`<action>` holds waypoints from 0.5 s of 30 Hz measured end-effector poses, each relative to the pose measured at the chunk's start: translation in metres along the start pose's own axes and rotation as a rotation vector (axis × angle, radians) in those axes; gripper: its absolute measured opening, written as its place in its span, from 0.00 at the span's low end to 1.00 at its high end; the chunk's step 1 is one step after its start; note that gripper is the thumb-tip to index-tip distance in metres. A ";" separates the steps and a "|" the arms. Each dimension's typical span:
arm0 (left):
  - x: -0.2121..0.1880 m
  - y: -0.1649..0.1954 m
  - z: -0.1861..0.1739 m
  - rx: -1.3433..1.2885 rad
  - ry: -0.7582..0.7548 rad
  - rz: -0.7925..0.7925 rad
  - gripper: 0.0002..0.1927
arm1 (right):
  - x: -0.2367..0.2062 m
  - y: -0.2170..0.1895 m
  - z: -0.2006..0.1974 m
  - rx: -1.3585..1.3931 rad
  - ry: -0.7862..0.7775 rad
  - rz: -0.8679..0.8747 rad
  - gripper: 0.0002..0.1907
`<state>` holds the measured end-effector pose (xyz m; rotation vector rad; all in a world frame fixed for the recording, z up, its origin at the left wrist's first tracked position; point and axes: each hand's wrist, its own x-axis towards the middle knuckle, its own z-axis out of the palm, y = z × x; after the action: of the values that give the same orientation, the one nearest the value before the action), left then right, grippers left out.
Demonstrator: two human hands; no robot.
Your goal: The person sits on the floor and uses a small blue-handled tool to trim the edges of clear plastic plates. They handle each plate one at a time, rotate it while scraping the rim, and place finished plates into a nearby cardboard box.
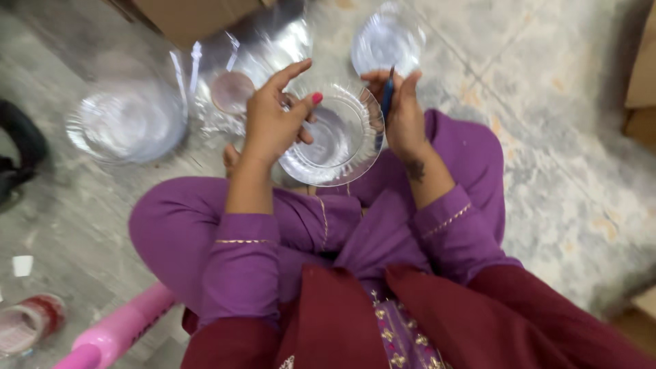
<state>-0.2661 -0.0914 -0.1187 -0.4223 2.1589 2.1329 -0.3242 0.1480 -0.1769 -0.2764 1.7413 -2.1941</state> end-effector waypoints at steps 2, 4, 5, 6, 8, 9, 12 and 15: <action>-0.006 0.013 -0.001 0.048 -0.103 0.015 0.21 | -0.003 -0.010 -0.005 0.027 -0.081 -0.052 0.42; -0.007 0.022 -0.002 0.067 -0.175 0.032 0.19 | -0.006 -0.015 -0.006 -0.023 -0.155 -0.070 0.34; -0.007 0.025 -0.003 0.063 -0.197 0.033 0.18 | -0.006 -0.016 -0.007 -0.044 -0.197 -0.079 0.31; -0.006 0.027 -0.005 0.058 -0.216 0.036 0.18 | -0.006 -0.016 -0.007 -0.015 -0.210 -0.052 0.28; -0.003 0.027 -0.007 0.067 -0.249 0.038 0.18 | -0.006 -0.016 -0.007 0.043 -0.239 0.003 0.22; -0.001 0.026 -0.008 0.069 -0.264 0.041 0.18 | -0.006 -0.015 -0.007 0.052 -0.256 0.005 0.21; 0.004 0.022 -0.012 0.010 -0.298 0.047 0.18 | -0.008 -0.017 -0.011 0.050 -0.301 0.046 0.19; 0.007 0.017 -0.015 -0.026 -0.314 0.047 0.17 | -0.009 -0.019 -0.014 0.021 -0.320 0.120 0.19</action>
<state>-0.2748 -0.1068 -0.1032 -0.0320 1.9854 2.0866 -0.3232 0.1682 -0.1616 -0.4761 1.5180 -1.9578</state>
